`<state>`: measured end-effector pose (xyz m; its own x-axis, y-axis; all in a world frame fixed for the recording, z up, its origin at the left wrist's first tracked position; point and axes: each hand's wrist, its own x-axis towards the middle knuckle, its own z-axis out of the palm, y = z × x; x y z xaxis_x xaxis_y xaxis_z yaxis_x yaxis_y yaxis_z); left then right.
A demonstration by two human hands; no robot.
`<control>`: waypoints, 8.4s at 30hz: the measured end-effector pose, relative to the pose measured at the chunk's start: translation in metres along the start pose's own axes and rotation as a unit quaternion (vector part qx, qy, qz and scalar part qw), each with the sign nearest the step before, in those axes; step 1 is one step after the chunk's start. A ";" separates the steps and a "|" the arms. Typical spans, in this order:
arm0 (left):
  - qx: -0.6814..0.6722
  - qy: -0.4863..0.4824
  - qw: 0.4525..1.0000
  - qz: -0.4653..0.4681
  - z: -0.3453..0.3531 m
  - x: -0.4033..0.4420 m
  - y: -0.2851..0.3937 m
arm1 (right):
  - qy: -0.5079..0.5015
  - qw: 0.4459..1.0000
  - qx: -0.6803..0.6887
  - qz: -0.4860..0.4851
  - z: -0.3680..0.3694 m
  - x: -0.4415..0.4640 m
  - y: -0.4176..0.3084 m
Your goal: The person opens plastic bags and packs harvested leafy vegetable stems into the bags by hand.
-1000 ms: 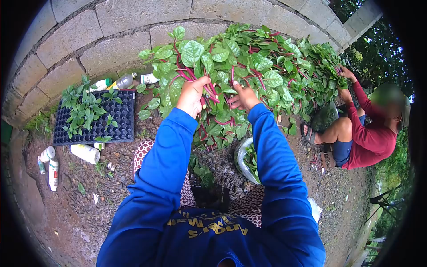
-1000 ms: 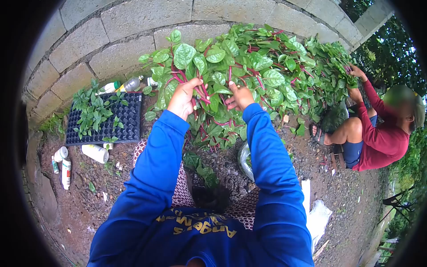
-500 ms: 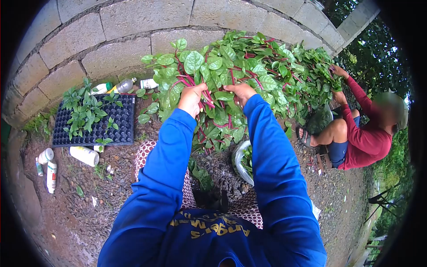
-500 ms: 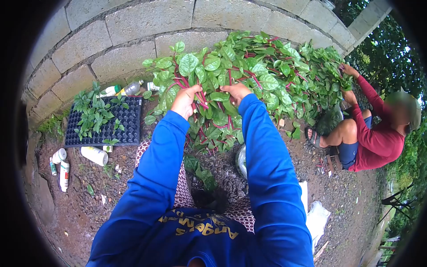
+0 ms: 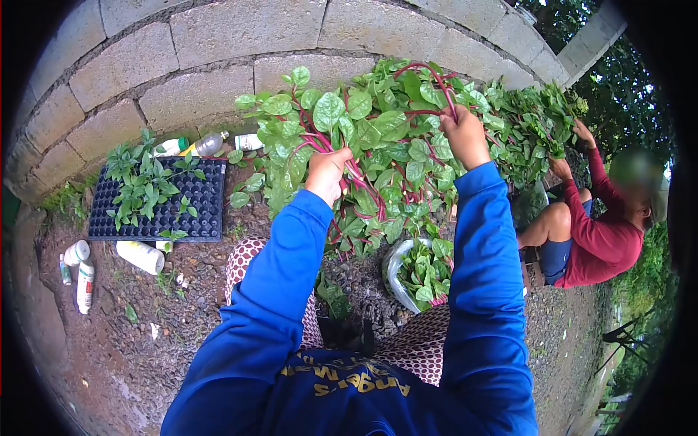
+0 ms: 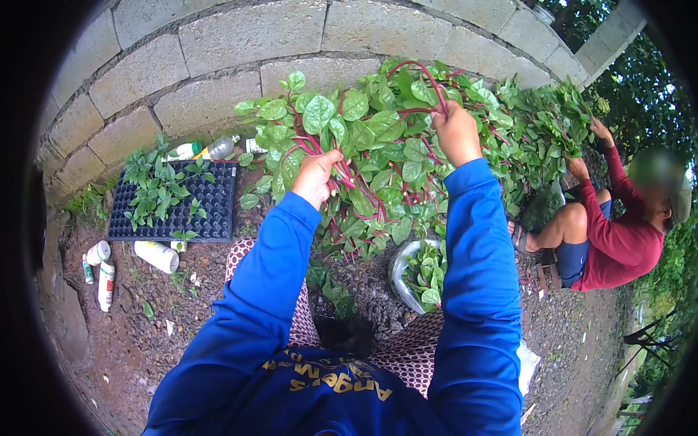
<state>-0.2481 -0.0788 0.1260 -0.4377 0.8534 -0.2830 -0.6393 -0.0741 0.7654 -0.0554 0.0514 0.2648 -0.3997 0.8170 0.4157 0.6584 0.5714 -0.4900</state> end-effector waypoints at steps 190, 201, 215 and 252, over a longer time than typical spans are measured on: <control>0.172 -0.164 0.968 -0.079 0.096 0.019 -0.349 | -0.361 0.922 -0.123 0.071 0.043 -0.389 0.366; 0.127 -0.142 0.980 -0.052 0.077 -0.026 -0.307 | -0.342 0.894 -0.261 0.129 0.068 -0.390 0.353; 0.177 -0.081 0.981 0.000 0.066 -0.010 -0.318 | -0.032 0.997 -0.004 0.069 0.068 -0.299 0.321; 0.224 -0.089 0.946 -0.219 -0.156 0.028 0.002 | -0.567 0.769 0.153 0.250 0.154 -0.083 -0.023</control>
<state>-0.3602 -0.1354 0.0298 -0.0551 0.8277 -0.5585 -0.3855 0.4983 0.7766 -0.1353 -0.0180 0.1234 -0.5592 0.3831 -0.7352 0.7991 0.0129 -0.6011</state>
